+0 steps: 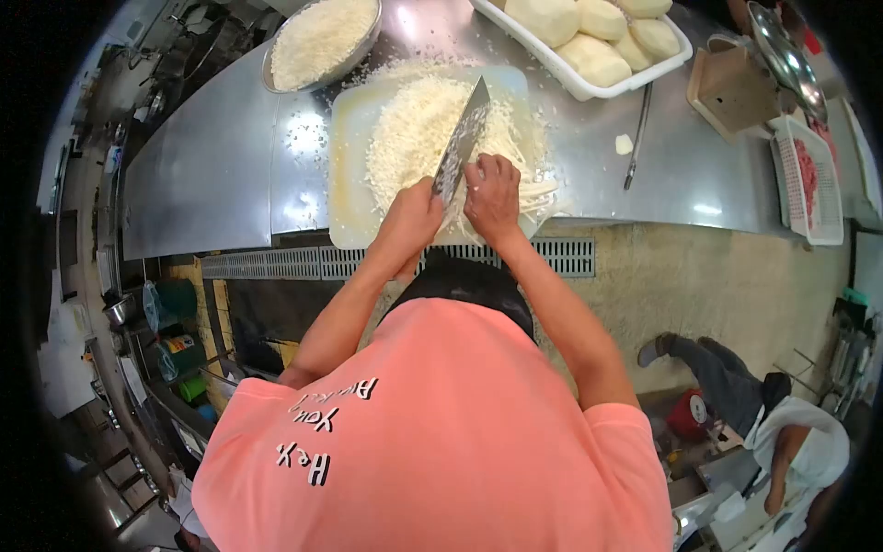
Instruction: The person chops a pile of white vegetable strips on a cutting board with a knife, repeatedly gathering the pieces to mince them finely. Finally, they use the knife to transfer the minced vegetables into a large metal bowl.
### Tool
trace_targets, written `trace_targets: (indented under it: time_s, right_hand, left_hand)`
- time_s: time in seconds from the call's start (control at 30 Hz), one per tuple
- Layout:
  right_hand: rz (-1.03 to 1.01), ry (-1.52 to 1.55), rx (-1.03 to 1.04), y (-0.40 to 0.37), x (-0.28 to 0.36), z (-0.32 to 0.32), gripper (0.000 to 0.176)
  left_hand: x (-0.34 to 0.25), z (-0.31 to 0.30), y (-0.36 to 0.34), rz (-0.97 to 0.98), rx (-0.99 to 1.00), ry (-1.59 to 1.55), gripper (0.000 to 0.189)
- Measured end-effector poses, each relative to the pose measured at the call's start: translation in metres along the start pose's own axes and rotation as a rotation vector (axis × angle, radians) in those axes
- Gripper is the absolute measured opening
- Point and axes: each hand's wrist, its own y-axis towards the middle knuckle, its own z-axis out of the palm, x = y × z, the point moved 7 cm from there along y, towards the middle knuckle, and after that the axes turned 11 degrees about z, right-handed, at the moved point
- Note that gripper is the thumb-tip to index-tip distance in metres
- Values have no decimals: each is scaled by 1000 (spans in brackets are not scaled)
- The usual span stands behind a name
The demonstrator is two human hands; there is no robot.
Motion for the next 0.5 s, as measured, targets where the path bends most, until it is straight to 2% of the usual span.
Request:
trace_targets:
  time_s: [0.13, 0.17, 0.23, 0.27, 0.33, 0.43, 0.5]
  right_hand:
    - [24, 32, -27, 1, 0, -3, 25]
    - [29, 59, -35, 2, 2, -7, 22]
    - [21, 80, -45, 3, 2, -13, 19]
    - [20, 113, -8, 3, 1, -14, 19]
    - [18, 148, 8, 10, 5, -19, 19]
    - [-69, 160, -23, -3, 19, -37, 15]
    - [-241, 145, 178, -19, 41, -24, 16]
  left_hand:
    - [16, 3, -13, -81, -4, 185, 16]
    - [27, 7, -7, -87, 3, 181, 16]
    - [18, -4, 12, 36, -2, 148, 17]
    - [19, -10, 12, -80, 88, 72, 17]
    - [10, -24, -2, -52, 28, 129, 17]
    - [35, -13, -6, -63, -2, 209, 18]
    - [56, -5, 10, 44, -24, 207, 19]
